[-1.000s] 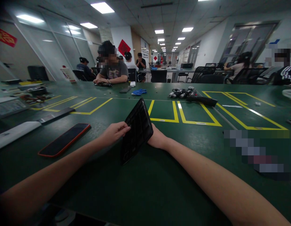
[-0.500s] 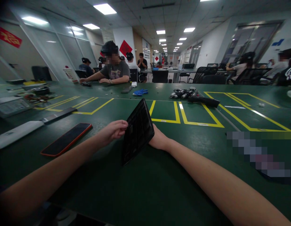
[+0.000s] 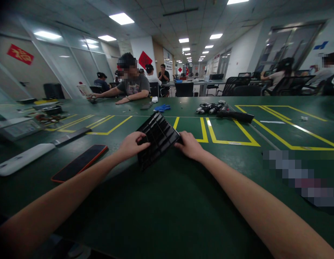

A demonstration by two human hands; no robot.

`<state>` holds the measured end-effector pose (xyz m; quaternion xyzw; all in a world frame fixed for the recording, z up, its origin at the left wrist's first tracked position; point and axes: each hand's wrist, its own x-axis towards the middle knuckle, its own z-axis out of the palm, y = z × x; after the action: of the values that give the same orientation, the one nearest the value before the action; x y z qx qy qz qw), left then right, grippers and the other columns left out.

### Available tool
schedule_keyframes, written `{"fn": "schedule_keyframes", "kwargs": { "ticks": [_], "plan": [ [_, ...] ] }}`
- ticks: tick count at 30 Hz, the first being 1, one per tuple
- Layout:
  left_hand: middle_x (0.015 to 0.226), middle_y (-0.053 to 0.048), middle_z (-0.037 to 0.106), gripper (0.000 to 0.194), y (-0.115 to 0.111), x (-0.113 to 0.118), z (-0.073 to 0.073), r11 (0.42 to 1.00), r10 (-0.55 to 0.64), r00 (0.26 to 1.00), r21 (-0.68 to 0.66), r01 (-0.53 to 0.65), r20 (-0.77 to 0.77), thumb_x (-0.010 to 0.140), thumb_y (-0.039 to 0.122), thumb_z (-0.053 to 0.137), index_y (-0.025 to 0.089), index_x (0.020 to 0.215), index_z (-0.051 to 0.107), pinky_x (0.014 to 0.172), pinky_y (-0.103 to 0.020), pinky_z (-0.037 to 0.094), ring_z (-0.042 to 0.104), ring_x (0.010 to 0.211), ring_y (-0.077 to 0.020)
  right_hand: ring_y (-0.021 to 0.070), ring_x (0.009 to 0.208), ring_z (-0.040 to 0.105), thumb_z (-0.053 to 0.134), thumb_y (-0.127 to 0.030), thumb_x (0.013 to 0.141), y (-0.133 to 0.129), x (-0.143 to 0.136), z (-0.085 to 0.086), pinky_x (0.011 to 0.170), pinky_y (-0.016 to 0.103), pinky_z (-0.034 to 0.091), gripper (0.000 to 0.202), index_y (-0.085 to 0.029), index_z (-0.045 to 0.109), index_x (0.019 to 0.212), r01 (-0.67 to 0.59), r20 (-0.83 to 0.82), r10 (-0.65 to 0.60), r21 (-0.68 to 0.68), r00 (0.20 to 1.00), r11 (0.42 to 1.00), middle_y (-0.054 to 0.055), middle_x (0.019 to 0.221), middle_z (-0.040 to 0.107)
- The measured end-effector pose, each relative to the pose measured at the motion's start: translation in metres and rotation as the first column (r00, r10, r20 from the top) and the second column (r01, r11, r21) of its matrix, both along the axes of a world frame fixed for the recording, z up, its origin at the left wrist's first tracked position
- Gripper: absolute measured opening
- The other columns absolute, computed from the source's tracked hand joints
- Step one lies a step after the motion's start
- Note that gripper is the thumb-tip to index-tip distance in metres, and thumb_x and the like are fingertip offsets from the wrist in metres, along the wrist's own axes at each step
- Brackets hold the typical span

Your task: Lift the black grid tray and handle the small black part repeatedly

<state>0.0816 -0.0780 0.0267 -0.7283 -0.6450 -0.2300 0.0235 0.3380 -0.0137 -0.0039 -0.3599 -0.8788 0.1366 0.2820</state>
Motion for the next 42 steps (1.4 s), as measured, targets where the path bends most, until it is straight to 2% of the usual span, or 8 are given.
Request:
{"fn": "schedule_keyframes", "kwargs": {
  "ticks": [5,10,17,24,27,32,39,42],
  "plan": [
    [0.092,-0.012,0.066,0.046,0.058,-0.049,0.023,0.917,0.363,0.905,-0.087,-0.389,-0.221,0.069,0.053,0.049,0.015,0.088,0.065,0.067,-0.029,0.044,0.06,0.087,-0.0266,0.0284,0.102,0.05,0.043,-0.041,0.084,0.038,0.058,0.005,0.087,0.038,0.039,0.046,-0.009,0.049,0.117,0.538,0.227,-0.536,0.056,0.813,0.841,0.017,0.113,0.053],
    [0.105,-0.021,0.064,0.06,0.092,-0.079,0.025,0.798,0.507,0.806,-0.186,-0.573,-0.306,0.067,0.057,0.047,0.008,0.098,0.065,0.073,-0.035,0.047,0.059,0.096,-0.0339,0.0336,0.105,0.048,0.044,-0.041,0.082,0.058,0.089,-0.008,0.083,0.042,0.039,0.047,-0.009,0.049,0.117,0.615,0.32,-0.598,0.058,0.735,0.787,0.019,0.117,0.052],
    [0.105,-0.023,0.063,0.051,0.093,-0.081,0.023,0.81,0.493,0.831,-0.212,-0.547,-0.26,0.073,0.045,0.048,0.004,0.098,0.065,0.077,-0.037,0.047,0.058,0.099,-0.0351,0.0353,0.105,0.049,0.042,-0.045,0.08,0.055,0.086,-0.01,0.083,0.044,0.041,0.051,-0.009,0.051,0.116,0.625,0.293,-0.636,0.144,0.714,0.767,0.019,0.113,0.054],
    [0.108,-0.009,0.063,0.046,0.033,-0.021,0.0,0.988,0.122,0.98,-0.079,-0.136,-0.16,0.081,0.011,0.028,0.012,0.12,0.052,0.091,-0.026,0.041,0.057,0.101,-0.0167,0.0316,0.116,0.04,0.046,-0.037,0.081,0.015,0.037,0.004,0.099,0.047,0.032,0.044,-0.015,0.049,0.118,0.398,0.063,-0.443,0.341,0.894,0.852,0.015,0.121,0.049],
    [0.117,-0.01,0.059,0.048,0.009,0.0,-0.024,0.982,-0.171,0.98,-0.095,0.161,-0.105,0.077,0.004,0.03,0.011,0.118,0.053,0.096,-0.031,0.039,0.053,0.108,-0.018,0.0289,0.117,0.043,0.042,-0.04,0.084,-0.012,0.0,-0.001,0.098,0.046,0.036,0.047,-0.011,0.049,0.12,0.165,0.127,-0.207,0.279,0.97,0.946,0.014,0.124,0.05],
    [0.121,-0.012,0.056,0.036,0.001,0.008,-0.035,0.968,-0.24,0.966,-0.103,0.23,-0.1,0.084,0.013,0.034,0.012,0.112,0.057,0.101,-0.036,0.035,0.048,0.115,-0.02,0.0248,0.109,0.05,0.035,-0.04,0.088,-0.033,-0.023,-0.004,0.093,0.042,0.041,0.043,-0.014,0.055,0.115,-0.113,0.31,0.05,0.191,0.95,0.975,0.012,0.118,0.056],
    [0.123,-0.01,0.054,0.032,-0.047,0.039,-0.019,0.86,-0.51,0.841,-0.149,0.489,-0.183,0.089,0.026,0.039,0.016,0.114,0.055,0.099,-0.039,0.037,0.047,0.116,-0.0204,0.0313,0.119,0.038,0.036,-0.03,0.086,0.022,0.052,0.007,0.102,0.052,0.025,0.04,-0.012,0.051,0.117,0.416,0.217,-0.539,0.431,0.814,0.801,0.015,0.126,0.048],
    [0.12,-0.009,0.056,0.03,-0.061,0.053,-0.016,0.806,-0.591,0.783,-0.183,0.563,-0.193,0.089,0.025,0.038,0.017,0.111,0.057,0.095,-0.038,0.039,0.05,0.111,-0.0205,0.035,0.113,0.043,0.036,-0.035,0.084,0.041,0.086,-0.004,0.097,0.056,0.026,0.044,-0.012,0.049,0.12,0.538,0.34,-0.616,0.301,0.711,0.787,0.016,0.123,0.05]
  ]
}}
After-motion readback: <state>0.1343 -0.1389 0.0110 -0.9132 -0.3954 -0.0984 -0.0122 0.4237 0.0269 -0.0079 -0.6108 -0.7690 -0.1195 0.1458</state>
